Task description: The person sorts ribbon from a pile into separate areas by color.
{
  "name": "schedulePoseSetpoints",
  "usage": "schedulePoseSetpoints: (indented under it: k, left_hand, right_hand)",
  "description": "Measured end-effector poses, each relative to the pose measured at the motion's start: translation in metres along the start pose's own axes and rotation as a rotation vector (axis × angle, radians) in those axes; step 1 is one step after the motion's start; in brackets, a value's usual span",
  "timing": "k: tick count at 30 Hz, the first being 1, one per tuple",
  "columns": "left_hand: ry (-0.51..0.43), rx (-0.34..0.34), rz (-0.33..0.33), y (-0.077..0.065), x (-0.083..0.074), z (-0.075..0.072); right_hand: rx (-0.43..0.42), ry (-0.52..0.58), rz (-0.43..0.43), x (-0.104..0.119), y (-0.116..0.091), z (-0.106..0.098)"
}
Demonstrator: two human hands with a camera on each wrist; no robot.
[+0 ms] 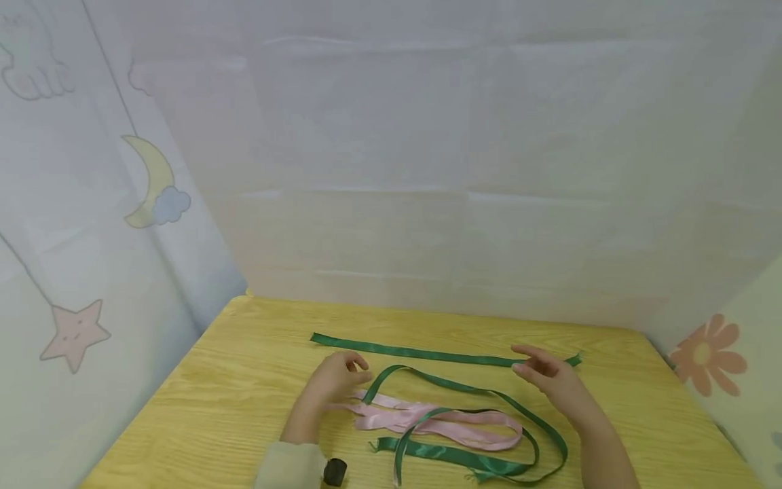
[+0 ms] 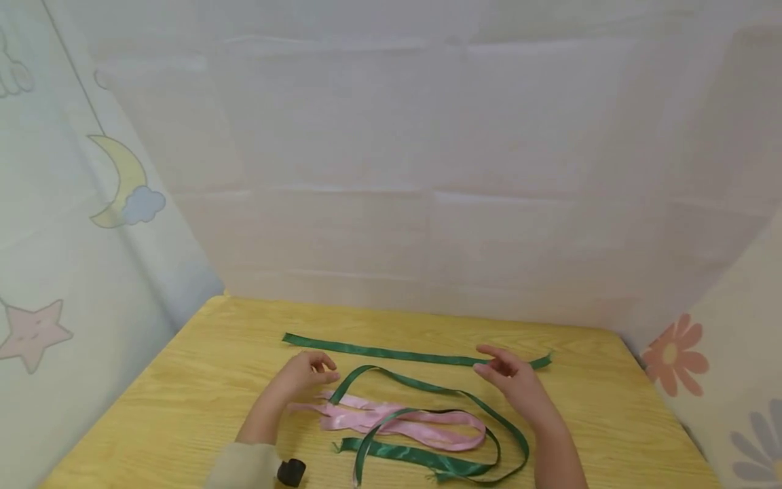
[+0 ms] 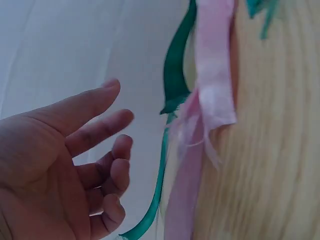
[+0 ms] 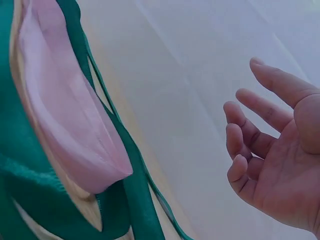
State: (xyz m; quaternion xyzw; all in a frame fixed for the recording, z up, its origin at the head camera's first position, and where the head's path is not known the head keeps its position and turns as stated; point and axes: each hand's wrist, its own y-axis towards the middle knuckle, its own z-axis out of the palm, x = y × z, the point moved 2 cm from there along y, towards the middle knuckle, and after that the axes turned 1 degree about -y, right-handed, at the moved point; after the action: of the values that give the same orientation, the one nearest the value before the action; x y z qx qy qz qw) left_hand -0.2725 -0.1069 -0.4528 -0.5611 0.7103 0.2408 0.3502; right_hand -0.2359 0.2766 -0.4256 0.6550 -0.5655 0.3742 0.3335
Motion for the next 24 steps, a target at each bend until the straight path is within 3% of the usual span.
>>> schedulePoseSetpoints:
  k: [5,8,11,13,16,19,22,24]
  left_hand:
    - [0.184,0.063,-0.022,-0.006,-0.005,0.011]
    - [0.238,0.081,-0.031,-0.006,-0.004,0.016]
    - [0.252,0.109,0.017,-0.005,-0.006,0.017]
    - [0.226,0.132,0.090,-0.004,-0.011,0.017]
    - [0.153,0.176,0.213,-0.003,-0.023,0.017]
    - [0.101,0.202,0.297,-0.003,-0.037,0.018]
    - [0.119,0.194,0.364,-0.004,-0.048,0.017]
    - [0.144,0.193,0.399,-0.006,-0.056,0.017]
  right_hand:
    - [0.002,0.057,-0.008,-0.001,0.000,0.010]
    - [0.015,0.063,-0.011,0.000,0.003,0.016]
    - [0.039,0.052,-0.003,0.003,0.009,0.025]
    - [0.055,0.019,-0.026,0.009,0.015,0.035]
    - [0.089,-0.043,-0.113,0.022,0.025,0.055]
    - [0.137,-0.140,-0.282,0.039,0.033,0.080]
    - [0.220,-0.215,-0.434,0.053,0.039,0.103]
    - [0.297,-0.235,-0.492,0.059,0.042,0.114]
